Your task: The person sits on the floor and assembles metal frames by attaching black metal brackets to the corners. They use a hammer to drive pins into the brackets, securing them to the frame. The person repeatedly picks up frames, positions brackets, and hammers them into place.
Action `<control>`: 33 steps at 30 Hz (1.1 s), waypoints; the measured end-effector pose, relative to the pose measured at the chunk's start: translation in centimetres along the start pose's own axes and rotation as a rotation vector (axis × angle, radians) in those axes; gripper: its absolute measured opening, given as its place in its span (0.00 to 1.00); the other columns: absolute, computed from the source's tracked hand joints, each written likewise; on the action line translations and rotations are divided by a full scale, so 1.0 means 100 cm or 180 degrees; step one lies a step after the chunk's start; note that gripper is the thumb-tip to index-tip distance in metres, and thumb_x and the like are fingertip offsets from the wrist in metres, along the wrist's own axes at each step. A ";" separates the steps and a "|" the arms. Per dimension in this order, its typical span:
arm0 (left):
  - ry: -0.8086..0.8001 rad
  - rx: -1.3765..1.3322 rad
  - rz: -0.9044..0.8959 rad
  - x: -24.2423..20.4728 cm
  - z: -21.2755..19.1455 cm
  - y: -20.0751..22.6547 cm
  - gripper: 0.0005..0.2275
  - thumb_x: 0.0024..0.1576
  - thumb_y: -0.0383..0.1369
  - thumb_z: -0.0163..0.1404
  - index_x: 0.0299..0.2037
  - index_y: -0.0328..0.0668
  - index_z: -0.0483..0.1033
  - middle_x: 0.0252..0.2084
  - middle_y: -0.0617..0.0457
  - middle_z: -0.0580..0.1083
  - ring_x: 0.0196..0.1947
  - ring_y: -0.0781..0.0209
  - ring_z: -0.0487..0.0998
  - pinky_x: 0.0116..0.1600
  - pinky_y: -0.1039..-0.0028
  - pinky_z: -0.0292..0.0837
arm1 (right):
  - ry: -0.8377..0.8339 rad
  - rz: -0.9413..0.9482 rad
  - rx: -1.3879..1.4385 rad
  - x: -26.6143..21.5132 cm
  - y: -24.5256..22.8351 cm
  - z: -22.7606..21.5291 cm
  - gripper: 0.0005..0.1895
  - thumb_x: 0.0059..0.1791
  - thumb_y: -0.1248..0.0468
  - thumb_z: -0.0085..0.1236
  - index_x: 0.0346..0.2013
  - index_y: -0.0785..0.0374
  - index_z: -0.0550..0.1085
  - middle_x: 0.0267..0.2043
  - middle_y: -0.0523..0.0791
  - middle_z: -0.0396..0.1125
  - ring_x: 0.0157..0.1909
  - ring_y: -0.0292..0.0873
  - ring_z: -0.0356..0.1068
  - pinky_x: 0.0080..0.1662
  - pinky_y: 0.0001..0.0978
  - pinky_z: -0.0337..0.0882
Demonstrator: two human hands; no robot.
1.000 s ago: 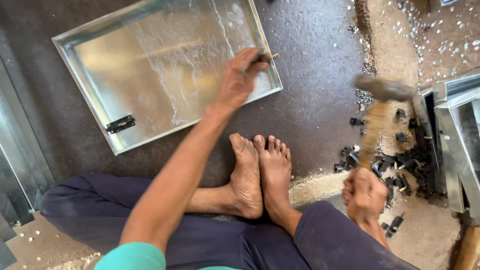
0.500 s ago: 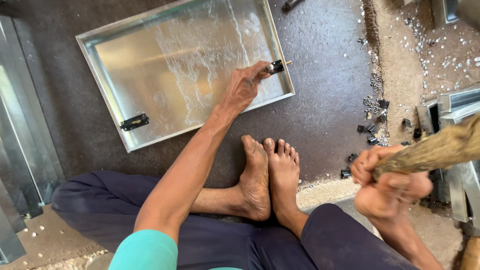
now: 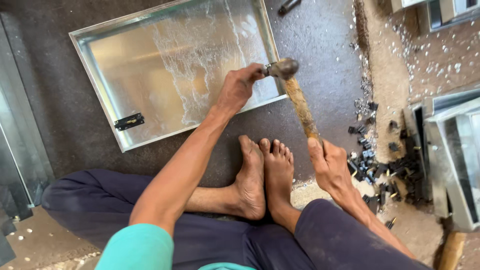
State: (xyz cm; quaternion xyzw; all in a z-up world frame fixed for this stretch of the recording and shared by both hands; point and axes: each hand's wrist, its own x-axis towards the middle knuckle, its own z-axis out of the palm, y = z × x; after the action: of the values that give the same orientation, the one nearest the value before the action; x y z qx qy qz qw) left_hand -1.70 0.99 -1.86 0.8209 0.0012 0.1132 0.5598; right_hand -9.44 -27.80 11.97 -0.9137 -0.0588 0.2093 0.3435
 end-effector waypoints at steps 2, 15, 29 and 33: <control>0.0317 -0.1213 -0.0692 0.014 -0.005 -0.010 0.06 0.65 0.27 0.50 0.50 0.40 0.76 0.40 0.46 0.81 0.38 0.60 0.83 0.41 0.70 0.81 | 0.0122 -0.0010 0.0378 -0.003 0.002 0.005 0.26 0.57 0.47 0.41 0.24 0.63 0.66 0.16 0.41 0.58 0.19 0.32 0.56 0.23 0.32 0.57; -0.0214 0.0673 -0.0563 0.074 -0.037 -0.037 0.25 0.30 0.36 0.77 0.26 0.38 0.70 0.26 0.44 0.74 0.27 0.50 0.76 0.36 0.60 0.73 | 0.0653 -0.1084 0.0917 0.018 0.025 0.031 0.29 0.60 0.45 0.37 0.24 0.61 0.65 0.17 0.39 0.60 0.17 0.32 0.58 0.19 0.28 0.58; -0.0154 0.0642 -0.0795 0.069 -0.038 -0.035 0.26 0.29 0.39 0.77 0.29 0.39 0.71 0.27 0.45 0.75 0.29 0.52 0.79 0.37 0.62 0.75 | 0.0543 -0.1421 0.1781 0.040 0.073 0.043 0.19 0.57 0.47 0.52 0.34 0.59 0.68 0.30 0.41 0.63 0.25 0.31 0.58 0.26 0.22 0.60; 0.0122 0.0703 -0.0467 0.069 -0.046 -0.020 0.28 0.25 0.37 0.79 0.25 0.34 0.71 0.26 0.40 0.75 0.27 0.46 0.76 0.35 0.59 0.73 | 0.0151 -0.0013 0.0624 0.017 0.098 0.065 0.19 0.59 0.50 0.51 0.35 0.61 0.69 0.31 0.44 0.65 0.25 0.32 0.60 0.27 0.24 0.62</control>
State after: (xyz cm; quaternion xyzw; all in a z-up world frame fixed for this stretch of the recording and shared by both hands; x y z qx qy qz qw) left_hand 4.39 6.83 -0.87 0.8729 0.0843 0.0868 0.4727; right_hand -11.02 -30.88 0.58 -0.8802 -0.0317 0.1917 0.4330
